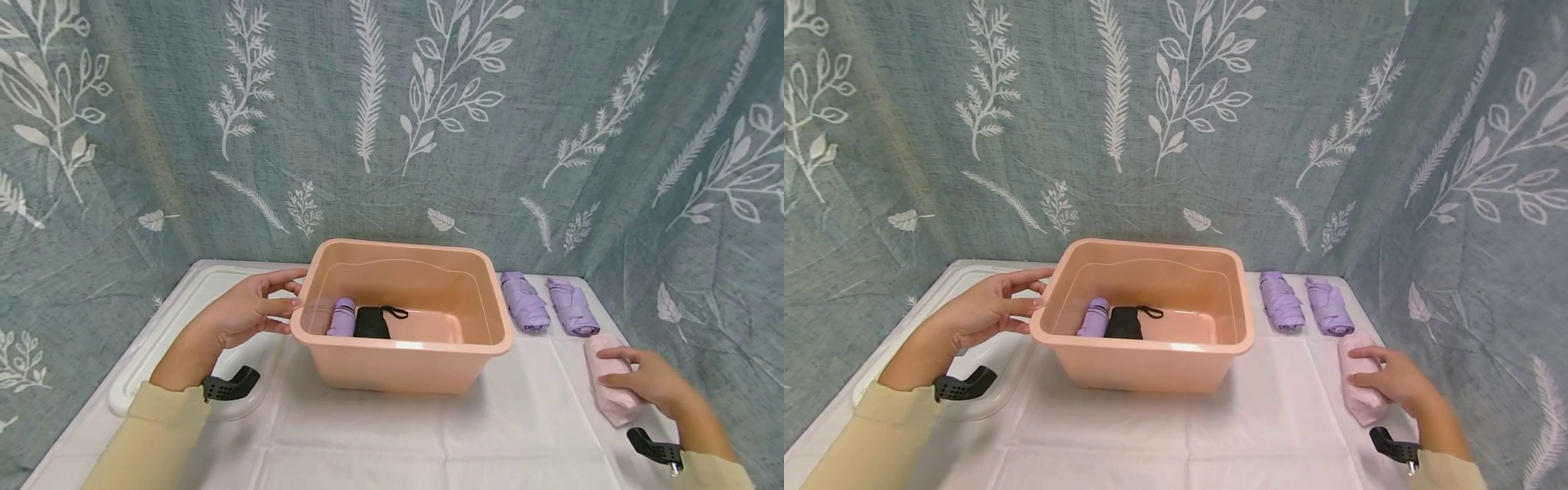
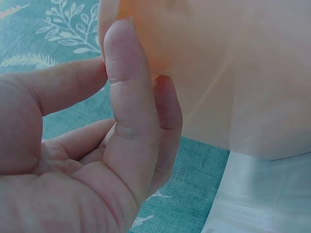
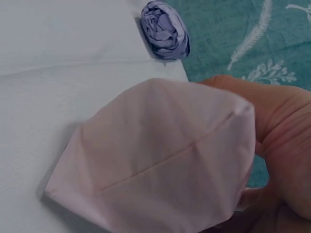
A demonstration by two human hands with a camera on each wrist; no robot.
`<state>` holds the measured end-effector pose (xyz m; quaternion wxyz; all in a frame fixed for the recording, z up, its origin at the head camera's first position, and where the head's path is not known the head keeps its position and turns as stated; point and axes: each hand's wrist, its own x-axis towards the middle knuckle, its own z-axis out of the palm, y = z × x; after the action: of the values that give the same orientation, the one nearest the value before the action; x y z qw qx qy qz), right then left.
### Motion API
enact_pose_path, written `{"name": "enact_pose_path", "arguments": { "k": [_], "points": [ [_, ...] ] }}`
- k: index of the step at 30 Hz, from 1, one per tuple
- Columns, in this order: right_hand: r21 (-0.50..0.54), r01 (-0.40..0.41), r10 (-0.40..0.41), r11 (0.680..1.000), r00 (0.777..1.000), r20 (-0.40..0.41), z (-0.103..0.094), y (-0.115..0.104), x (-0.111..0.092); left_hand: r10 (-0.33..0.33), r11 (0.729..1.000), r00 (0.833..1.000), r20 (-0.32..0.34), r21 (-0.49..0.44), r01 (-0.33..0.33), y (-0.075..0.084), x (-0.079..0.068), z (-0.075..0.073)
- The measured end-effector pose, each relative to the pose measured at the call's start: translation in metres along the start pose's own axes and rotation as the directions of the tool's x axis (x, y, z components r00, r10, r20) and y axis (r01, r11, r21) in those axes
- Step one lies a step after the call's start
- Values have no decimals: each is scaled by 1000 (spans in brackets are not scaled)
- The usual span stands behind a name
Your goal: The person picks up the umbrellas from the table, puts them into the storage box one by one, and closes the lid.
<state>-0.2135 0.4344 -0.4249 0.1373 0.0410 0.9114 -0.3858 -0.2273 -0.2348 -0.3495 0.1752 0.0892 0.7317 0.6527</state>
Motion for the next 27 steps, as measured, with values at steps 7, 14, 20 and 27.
{"name": "enact_pose_path", "arguments": {
  "k": [7, 14, 20, 27],
  "points": [
    [-5, 2, -2, 1000, 999, -32, 4, 6, 1, 1, 1000, 1000, 2, -6, -1, -1, 1, -1],
    [70, 1, 5, 998, 996, -88, 13, 10, 0, 0, 1000, 1000, 1, -15, 0, -2, 1, 0],
    [78, -5, 14, 997, 993, -116, 18, 7, -1, 8, 1000, 1000, 3, -15, -8, -1, 0, 1],
    [265, 19, 25, 964, 986, -164, 31, 5, -2, 6, 1000, 1000, 3, -15, -6, 1, -1, 1]
  ]
}}
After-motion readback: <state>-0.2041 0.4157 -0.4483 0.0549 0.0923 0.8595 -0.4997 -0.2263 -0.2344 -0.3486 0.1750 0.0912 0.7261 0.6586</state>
